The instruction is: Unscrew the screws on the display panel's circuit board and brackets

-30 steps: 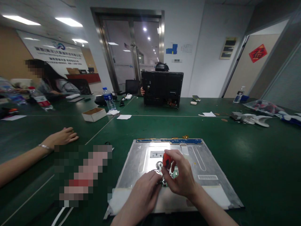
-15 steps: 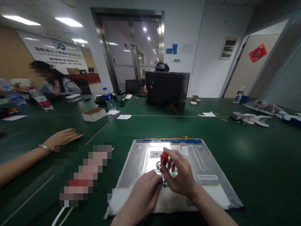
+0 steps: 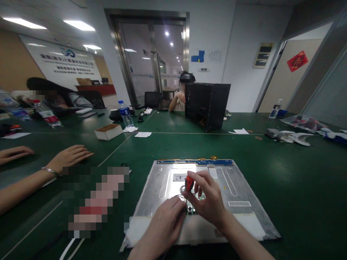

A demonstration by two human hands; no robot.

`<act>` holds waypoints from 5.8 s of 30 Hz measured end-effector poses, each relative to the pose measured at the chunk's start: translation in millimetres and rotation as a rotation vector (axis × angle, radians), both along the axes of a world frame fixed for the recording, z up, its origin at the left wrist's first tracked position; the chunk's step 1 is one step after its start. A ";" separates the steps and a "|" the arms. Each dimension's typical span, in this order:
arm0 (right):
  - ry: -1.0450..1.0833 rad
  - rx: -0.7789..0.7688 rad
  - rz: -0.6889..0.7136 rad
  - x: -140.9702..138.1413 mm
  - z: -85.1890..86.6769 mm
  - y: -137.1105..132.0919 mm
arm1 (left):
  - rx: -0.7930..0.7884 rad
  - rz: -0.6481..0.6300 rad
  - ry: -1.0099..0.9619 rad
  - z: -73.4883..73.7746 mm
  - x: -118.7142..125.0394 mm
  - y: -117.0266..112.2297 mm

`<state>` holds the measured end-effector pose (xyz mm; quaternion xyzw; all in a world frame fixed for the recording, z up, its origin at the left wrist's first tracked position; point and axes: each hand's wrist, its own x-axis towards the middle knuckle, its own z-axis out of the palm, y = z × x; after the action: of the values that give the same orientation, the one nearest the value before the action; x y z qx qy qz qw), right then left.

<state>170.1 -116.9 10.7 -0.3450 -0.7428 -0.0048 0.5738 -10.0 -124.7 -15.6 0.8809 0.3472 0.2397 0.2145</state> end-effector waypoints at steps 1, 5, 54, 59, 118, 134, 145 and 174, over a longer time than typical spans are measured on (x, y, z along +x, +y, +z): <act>0.000 -0.002 -0.003 0.0 -0.2 -0.1 | 0.001 0.000 -0.002 0.3 0.1 -0.1; 0.004 -0.023 0.016 0.0 0.1 -1.5 | -0.004 0.007 0.005 1.3 0.1 -0.6; -0.014 0.013 0.051 -0.9 6.0 -2.8 | 0.005 0.008 0.003 -2.0 -0.2 0.2; -0.004 0.010 0.061 -0.4 5.2 -2.2 | 0.002 0.000 -0.016 -0.8 -0.1 1.5; 0.011 -0.008 0.056 0.5 4.3 -2.6 | -0.020 -0.003 0.009 -0.6 0.3 1.1; -0.006 -0.026 0.086 1.2 5.0 -3.2 | 0.007 0.012 0.020 0.1 0.3 1.4; -0.008 -0.021 -0.004 -0.5 1.3 -0.7 | 0.019 0.016 -0.009 -1.8 -0.6 1.9; -0.006 -0.003 -0.008 -2.0 6.3 -2.4 | 0.023 0.016 0.004 -0.5 0.5 0.3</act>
<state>168.1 -119.3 17.1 -0.3490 -0.7431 -0.0070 0.5709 -9.5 -124.3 -16.0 0.8811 0.3517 0.2434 0.2019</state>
